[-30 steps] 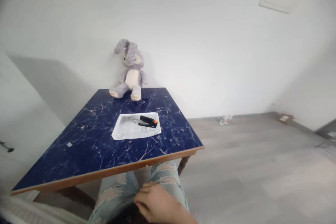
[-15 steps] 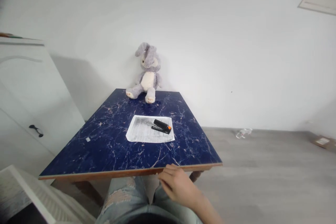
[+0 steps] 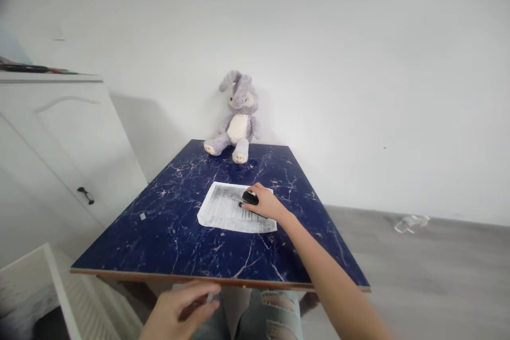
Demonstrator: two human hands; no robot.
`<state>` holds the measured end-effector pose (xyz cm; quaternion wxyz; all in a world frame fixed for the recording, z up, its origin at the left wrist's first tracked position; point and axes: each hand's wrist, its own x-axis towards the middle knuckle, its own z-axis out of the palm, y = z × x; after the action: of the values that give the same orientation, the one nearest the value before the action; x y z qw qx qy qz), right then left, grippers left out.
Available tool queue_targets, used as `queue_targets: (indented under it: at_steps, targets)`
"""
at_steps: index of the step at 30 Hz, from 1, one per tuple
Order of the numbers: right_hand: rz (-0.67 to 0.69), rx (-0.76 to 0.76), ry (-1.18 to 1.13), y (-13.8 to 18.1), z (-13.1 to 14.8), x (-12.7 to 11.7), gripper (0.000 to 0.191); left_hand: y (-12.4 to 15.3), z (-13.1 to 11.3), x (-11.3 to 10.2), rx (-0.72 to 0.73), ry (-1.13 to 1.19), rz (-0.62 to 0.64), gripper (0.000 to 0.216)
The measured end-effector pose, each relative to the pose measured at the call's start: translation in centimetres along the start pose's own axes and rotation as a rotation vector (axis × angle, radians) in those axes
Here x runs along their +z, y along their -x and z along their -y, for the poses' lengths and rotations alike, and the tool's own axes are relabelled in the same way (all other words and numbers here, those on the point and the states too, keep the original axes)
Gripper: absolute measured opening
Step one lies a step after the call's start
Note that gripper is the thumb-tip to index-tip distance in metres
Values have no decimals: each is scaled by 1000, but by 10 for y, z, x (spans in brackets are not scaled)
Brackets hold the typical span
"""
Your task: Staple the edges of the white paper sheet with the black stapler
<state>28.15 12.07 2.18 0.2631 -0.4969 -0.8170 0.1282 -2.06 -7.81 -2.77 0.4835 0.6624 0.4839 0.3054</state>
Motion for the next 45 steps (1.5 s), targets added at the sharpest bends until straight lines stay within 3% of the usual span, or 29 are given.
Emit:
queue_targets:
  at_steps: [4,7,11,13,15,18,22,26,31,45]
  targets:
    - [40,-37,-70,0,-14,8,34,-70,-44,-1,175,9,-148,31]
    - [35,-65,-58,2,-18,9,30,-140,-61,-16,347,-77,-236,32]
    - [103,-99,-56,-4,-19,4,23,-236,-57,-43,428,-134,-225,24]
    - [129,-121,-84,-5,-22,5,23,-269,-51,-53,482,-195,-216,22]
    - [96,-127,-111,-3,-26,9,28,-288,-44,-57,559,-288,-119,21]
    - [18,-119,-141,2,-33,18,36,-296,-29,-56,598,-354,28,22]
    - [8,-117,-146,5,-41,26,36,-291,-9,-53,585,-331,52,15]
    - [24,-101,-139,3,-42,26,37,-292,-1,-52,714,-411,125,13]
    - [59,-95,-132,2,-43,24,33,-303,1,-46,777,-503,124,12]
    - [49,-113,-133,3,-43,24,31,-307,4,-37,713,-505,106,11]
